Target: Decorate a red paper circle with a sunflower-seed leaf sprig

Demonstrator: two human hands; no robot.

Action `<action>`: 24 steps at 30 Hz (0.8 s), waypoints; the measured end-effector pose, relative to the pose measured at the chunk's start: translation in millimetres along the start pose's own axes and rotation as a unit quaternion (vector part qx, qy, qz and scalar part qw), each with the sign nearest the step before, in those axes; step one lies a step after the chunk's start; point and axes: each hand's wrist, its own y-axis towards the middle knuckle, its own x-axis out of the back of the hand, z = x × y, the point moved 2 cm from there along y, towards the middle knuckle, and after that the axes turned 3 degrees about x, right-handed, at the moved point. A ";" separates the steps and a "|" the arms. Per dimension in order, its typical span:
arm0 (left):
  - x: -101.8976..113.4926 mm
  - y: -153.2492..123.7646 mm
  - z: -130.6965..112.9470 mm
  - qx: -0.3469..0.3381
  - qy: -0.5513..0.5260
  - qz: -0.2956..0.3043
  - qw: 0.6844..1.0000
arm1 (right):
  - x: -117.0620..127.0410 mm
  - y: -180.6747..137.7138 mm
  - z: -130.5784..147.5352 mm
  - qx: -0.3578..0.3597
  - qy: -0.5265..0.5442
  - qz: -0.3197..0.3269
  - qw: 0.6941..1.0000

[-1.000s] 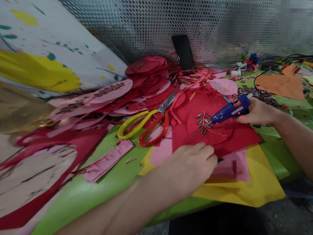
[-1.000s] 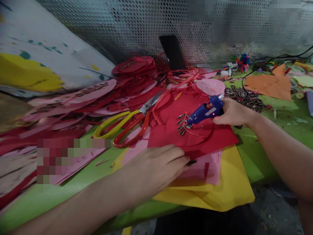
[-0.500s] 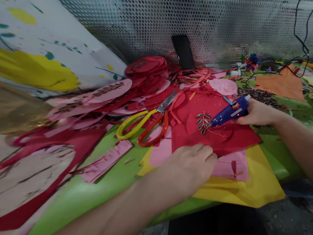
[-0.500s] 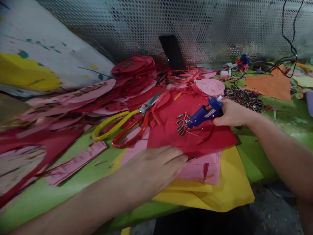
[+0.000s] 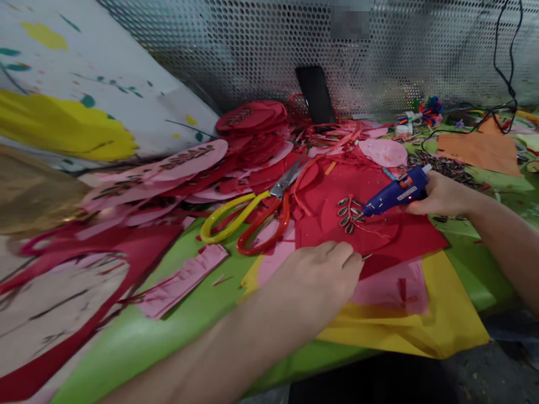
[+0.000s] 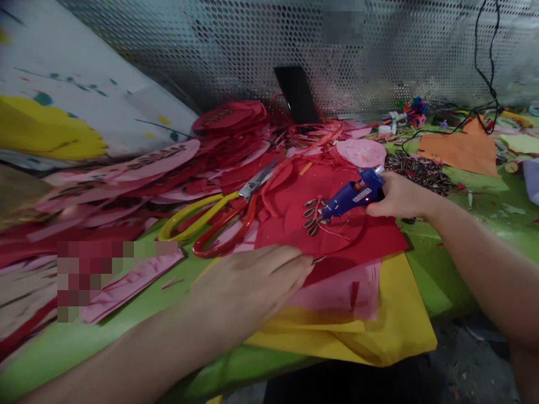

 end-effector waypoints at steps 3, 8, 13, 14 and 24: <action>-0.3 -0.9 0.1 0.030 0.016 0.019 0.999 | 2.3 -1.2 3.4 -0.007 -0.024 0.001 1.000; -4.9 -2.6 -4.3 0.054 0.045 0.027 0.997 | 5.7 -2.3 9.3 -0.018 -0.114 -0.009 0.993; -5.2 -1.4 -3.9 0.066 0.062 0.068 0.994 | 5.2 -5.0 18.4 -0.006 -0.166 0.021 0.986; -5.3 -1.2 -2.9 0.072 0.066 0.070 0.993 | 4.8 -5.8 20.1 -0.009 -0.169 0.029 0.985; -12.6 2.6 1.0 0.106 0.076 0.063 0.989 | 1.2 -8.3 20.9 0.000 -0.117 0.039 0.992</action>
